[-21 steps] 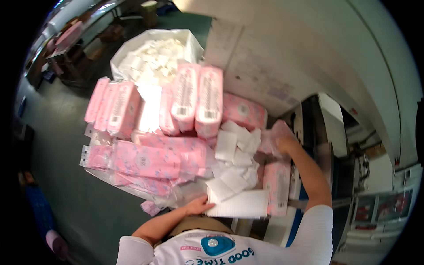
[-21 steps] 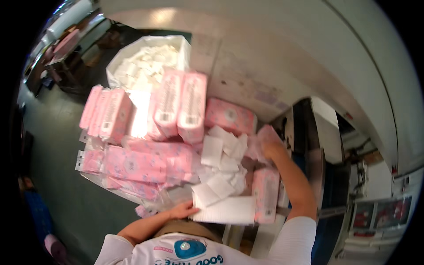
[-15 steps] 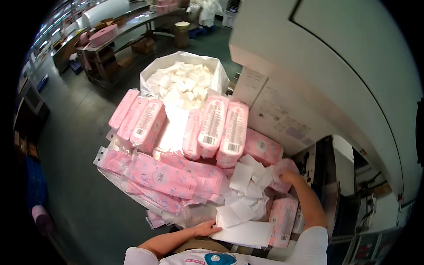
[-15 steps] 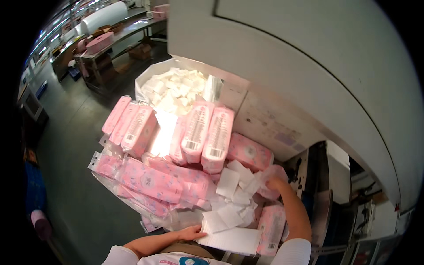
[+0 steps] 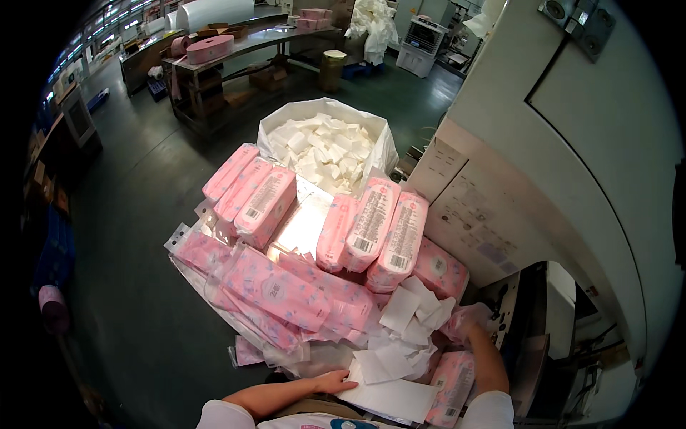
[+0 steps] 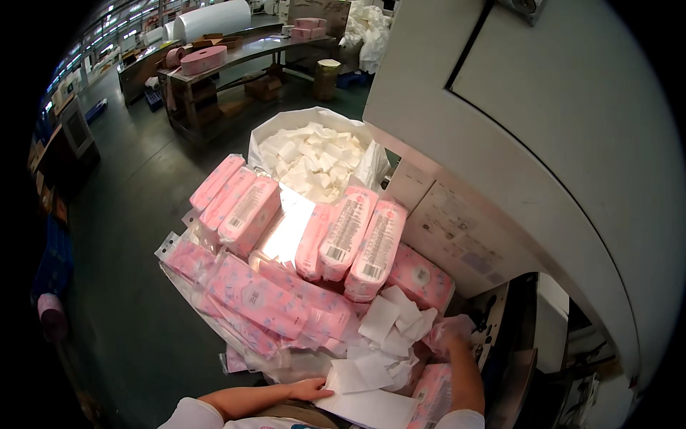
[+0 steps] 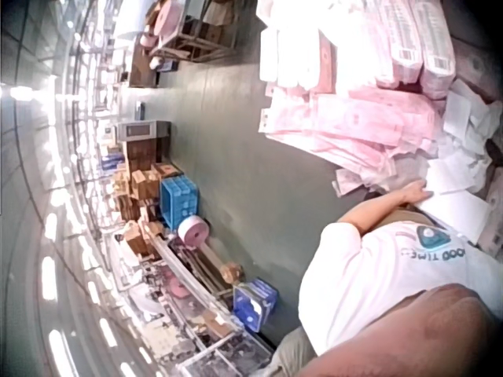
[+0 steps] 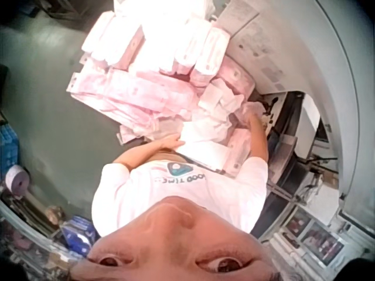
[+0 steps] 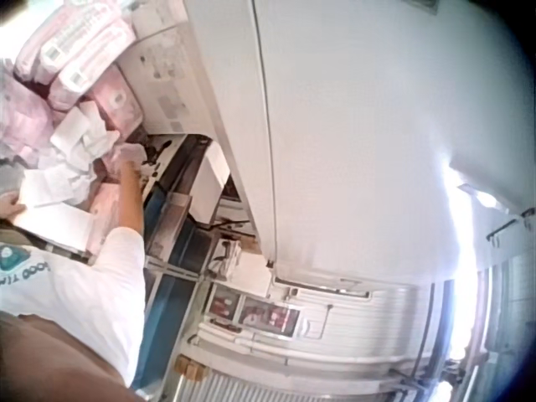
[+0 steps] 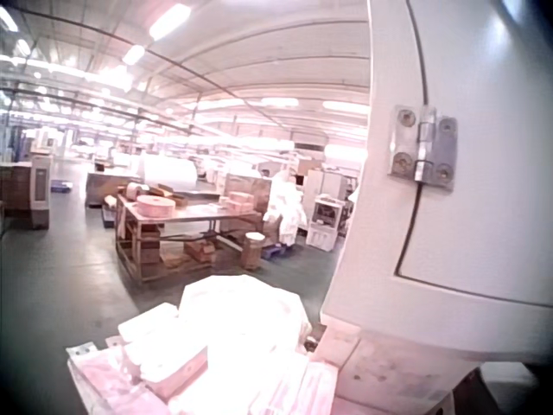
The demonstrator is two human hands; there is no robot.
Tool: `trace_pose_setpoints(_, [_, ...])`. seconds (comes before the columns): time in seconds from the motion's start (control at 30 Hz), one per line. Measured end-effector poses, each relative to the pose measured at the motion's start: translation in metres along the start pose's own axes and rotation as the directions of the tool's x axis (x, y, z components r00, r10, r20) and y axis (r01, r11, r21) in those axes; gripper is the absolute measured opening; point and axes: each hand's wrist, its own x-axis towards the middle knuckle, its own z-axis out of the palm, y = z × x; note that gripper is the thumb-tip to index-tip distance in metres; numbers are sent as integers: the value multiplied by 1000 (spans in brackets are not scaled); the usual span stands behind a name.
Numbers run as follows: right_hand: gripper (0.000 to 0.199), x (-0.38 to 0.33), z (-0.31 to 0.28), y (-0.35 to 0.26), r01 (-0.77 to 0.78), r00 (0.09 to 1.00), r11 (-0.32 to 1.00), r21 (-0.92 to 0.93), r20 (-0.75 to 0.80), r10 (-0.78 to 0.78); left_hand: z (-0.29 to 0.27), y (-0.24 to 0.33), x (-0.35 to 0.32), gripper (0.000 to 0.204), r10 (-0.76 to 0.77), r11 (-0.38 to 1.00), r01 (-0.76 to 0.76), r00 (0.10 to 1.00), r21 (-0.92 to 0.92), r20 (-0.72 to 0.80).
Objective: The person takes white rectangular pads from a pile, aligns them into stacks, and places them onto a moving conveyor belt; they also gather empty pink plastic bags and interact with a machine control panel.
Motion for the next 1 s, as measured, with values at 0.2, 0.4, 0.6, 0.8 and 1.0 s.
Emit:
trace_pose_setpoints(0.2, [18, 30, 55, 1, 197, 800, 144, 970, -244, 547, -9, 16, -4, 66, -20, 997, 17, 999, 69, 40])
trace_pose_setpoints(0.4, [16, 28, 60, -1, 223, 774, 259, 940, -332, 539, -4, 8, -1, 61, 1, 997, -1, 1000, 74, 7])
trace_pose_setpoints(0.6, [20, 127, 159, -7, 38, 676, 102, 994, -101, 730, 8, -27, 6, 55, 42, 982, -45, 999, -184, -17])
trace_pose_setpoints(0.8, [15, 91, 119, 6, 57, 776, -331, 942, 167, 608, -3, 11, -14, 51, -60, 987, 68, 996, -145, 62])
trace_pose_setpoints(1.0, [14, 66, 104, 18, -22, 663, 518, 855, -376, 648, -8, 12, -13, 48, -41, 984, 54, 996, -171, 76])
